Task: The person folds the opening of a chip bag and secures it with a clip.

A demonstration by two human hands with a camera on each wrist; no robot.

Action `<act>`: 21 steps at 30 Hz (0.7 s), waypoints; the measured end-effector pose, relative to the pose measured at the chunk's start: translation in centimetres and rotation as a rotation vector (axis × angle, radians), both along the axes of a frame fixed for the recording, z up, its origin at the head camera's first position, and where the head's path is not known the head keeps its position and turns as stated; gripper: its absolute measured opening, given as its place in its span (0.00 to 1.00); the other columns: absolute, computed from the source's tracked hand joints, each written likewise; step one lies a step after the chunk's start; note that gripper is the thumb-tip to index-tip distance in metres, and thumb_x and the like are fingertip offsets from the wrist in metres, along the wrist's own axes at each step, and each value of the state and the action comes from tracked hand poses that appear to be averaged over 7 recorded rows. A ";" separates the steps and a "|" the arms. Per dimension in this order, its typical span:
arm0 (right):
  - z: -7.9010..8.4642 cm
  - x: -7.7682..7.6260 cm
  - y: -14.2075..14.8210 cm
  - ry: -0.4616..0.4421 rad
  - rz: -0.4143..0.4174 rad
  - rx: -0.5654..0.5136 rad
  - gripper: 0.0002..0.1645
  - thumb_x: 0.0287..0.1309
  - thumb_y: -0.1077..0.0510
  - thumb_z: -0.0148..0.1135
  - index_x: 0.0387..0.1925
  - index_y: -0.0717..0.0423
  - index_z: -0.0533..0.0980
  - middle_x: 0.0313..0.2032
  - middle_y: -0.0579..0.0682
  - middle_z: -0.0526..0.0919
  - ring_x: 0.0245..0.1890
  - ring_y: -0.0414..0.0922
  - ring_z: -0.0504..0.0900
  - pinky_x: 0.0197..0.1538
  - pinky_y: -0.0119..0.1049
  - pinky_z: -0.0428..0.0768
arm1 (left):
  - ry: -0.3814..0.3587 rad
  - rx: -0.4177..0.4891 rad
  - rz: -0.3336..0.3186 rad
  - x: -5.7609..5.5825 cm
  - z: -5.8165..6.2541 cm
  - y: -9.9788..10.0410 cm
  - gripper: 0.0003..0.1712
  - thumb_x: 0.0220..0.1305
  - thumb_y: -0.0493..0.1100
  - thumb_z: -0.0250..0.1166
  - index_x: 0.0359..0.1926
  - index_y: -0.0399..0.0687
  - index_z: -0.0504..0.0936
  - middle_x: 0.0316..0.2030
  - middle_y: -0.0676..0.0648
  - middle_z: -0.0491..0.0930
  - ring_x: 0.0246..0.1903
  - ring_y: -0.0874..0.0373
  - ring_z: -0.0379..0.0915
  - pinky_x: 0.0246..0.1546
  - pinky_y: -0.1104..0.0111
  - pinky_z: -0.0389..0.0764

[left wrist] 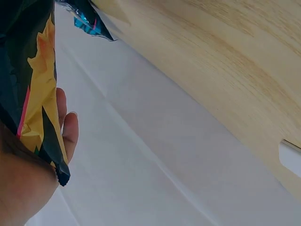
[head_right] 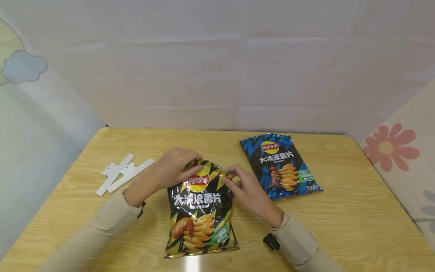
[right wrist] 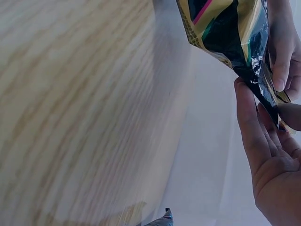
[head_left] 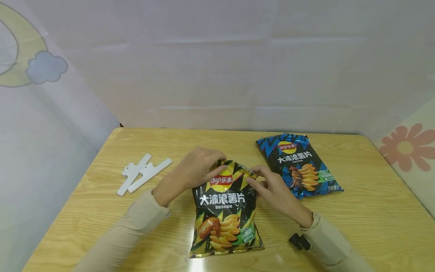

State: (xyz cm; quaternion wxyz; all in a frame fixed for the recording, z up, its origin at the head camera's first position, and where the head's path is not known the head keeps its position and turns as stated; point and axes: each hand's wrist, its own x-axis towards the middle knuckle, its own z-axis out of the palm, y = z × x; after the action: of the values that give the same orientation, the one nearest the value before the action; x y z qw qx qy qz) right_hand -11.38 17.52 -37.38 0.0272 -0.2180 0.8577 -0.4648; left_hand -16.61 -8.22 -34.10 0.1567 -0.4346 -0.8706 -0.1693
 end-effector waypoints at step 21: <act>-0.2 0.2 0.0 0.026 0.030 -0.014 0.11 0.71 0.63 0.54 0.52 0.62 0.69 0.48 0.69 0.84 0.20 0.34 0.83 0.25 0.39 0.83 | -0.052 0.211 -0.130 -0.1 -1.1 -0.7 0.10 0.69 0.36 0.62 0.48 0.45 0.85 0.43 0.49 0.88 0.39 0.60 0.85 0.42 0.66 0.83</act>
State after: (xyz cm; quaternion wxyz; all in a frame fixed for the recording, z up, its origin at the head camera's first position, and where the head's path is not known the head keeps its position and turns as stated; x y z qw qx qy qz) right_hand -11.18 17.56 -37.59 0.0212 -0.2369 0.8515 -0.4674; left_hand -16.68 -8.89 -35.19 0.1678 -0.4665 -0.8217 -0.2811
